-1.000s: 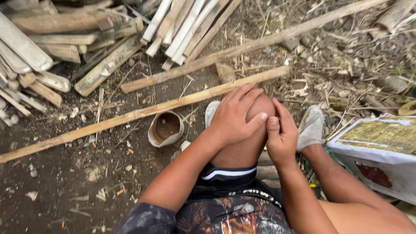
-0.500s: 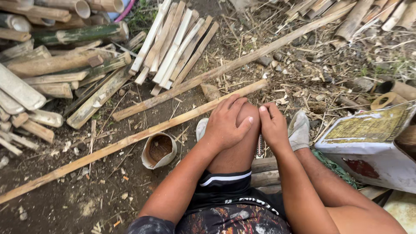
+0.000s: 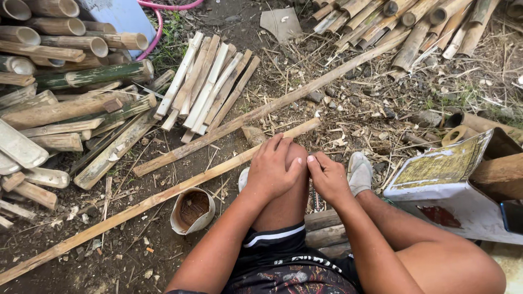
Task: The person measures and marks bamboo strips with a tape measure and pencil, then hammers nails into the strips to join them together. The person also picks up and arranges additional bamboo pieces on the ground.
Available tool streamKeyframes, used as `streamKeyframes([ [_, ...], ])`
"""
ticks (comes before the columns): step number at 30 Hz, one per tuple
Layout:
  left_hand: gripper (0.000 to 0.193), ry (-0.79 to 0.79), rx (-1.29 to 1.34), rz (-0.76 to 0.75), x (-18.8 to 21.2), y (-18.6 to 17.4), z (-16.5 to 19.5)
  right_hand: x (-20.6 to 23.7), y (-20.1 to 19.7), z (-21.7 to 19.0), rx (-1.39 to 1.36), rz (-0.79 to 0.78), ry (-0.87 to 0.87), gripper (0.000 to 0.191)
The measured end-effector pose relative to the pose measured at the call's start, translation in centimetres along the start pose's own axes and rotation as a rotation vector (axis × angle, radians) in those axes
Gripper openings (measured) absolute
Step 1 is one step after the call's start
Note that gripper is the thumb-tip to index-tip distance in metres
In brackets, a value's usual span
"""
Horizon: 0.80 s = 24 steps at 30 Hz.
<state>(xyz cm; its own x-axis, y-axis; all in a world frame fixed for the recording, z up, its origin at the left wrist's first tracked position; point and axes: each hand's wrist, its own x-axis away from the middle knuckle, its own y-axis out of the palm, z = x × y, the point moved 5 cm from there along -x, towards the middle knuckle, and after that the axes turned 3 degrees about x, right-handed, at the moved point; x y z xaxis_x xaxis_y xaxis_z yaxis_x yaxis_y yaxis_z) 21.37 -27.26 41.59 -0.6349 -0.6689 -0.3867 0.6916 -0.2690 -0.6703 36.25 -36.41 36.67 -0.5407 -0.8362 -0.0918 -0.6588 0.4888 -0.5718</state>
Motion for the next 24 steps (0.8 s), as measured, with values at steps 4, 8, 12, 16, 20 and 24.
streamKeyframes([
  [4, 0.058, -0.017, -0.111, -0.004, -0.2, -0.3, 1.2, -0.4, -0.3, -0.2, 0.019, 0.047, -0.241, 0.021],
  [8, 0.037, 0.06, -0.192, -0.1, -1.5, 0.3, 2.6, -2.4, 1.5, 2.7, 0.021, 0.062, -0.189, 0.024],
  [12, 0.035, 0.225, -0.233, -0.178, -2.2, 2.0, 4.7, -2.6, 2.1, 6.4, 0.18, -0.084, -0.042, 0.023],
  [16, 0.033, 0.297, -0.294, -0.149, -1.5, 2.9, 5.7, -2.6, 3.4, 6.8, 0.033, -0.2, -0.117, 0.022],
  [20, 0.031, 0.293, -0.271, -0.185, 0.4, 2.7, 4.0, -2.5, 6.4, 6.4, -0.074, -0.252, -0.127, 0.02],
  [24, 0.026, 0.268, -0.353, -0.121, 0.0, 2.0, 1.5, -3.4, 7.6, 6.9, 0.049, -0.272, -0.041, 0.018],
])
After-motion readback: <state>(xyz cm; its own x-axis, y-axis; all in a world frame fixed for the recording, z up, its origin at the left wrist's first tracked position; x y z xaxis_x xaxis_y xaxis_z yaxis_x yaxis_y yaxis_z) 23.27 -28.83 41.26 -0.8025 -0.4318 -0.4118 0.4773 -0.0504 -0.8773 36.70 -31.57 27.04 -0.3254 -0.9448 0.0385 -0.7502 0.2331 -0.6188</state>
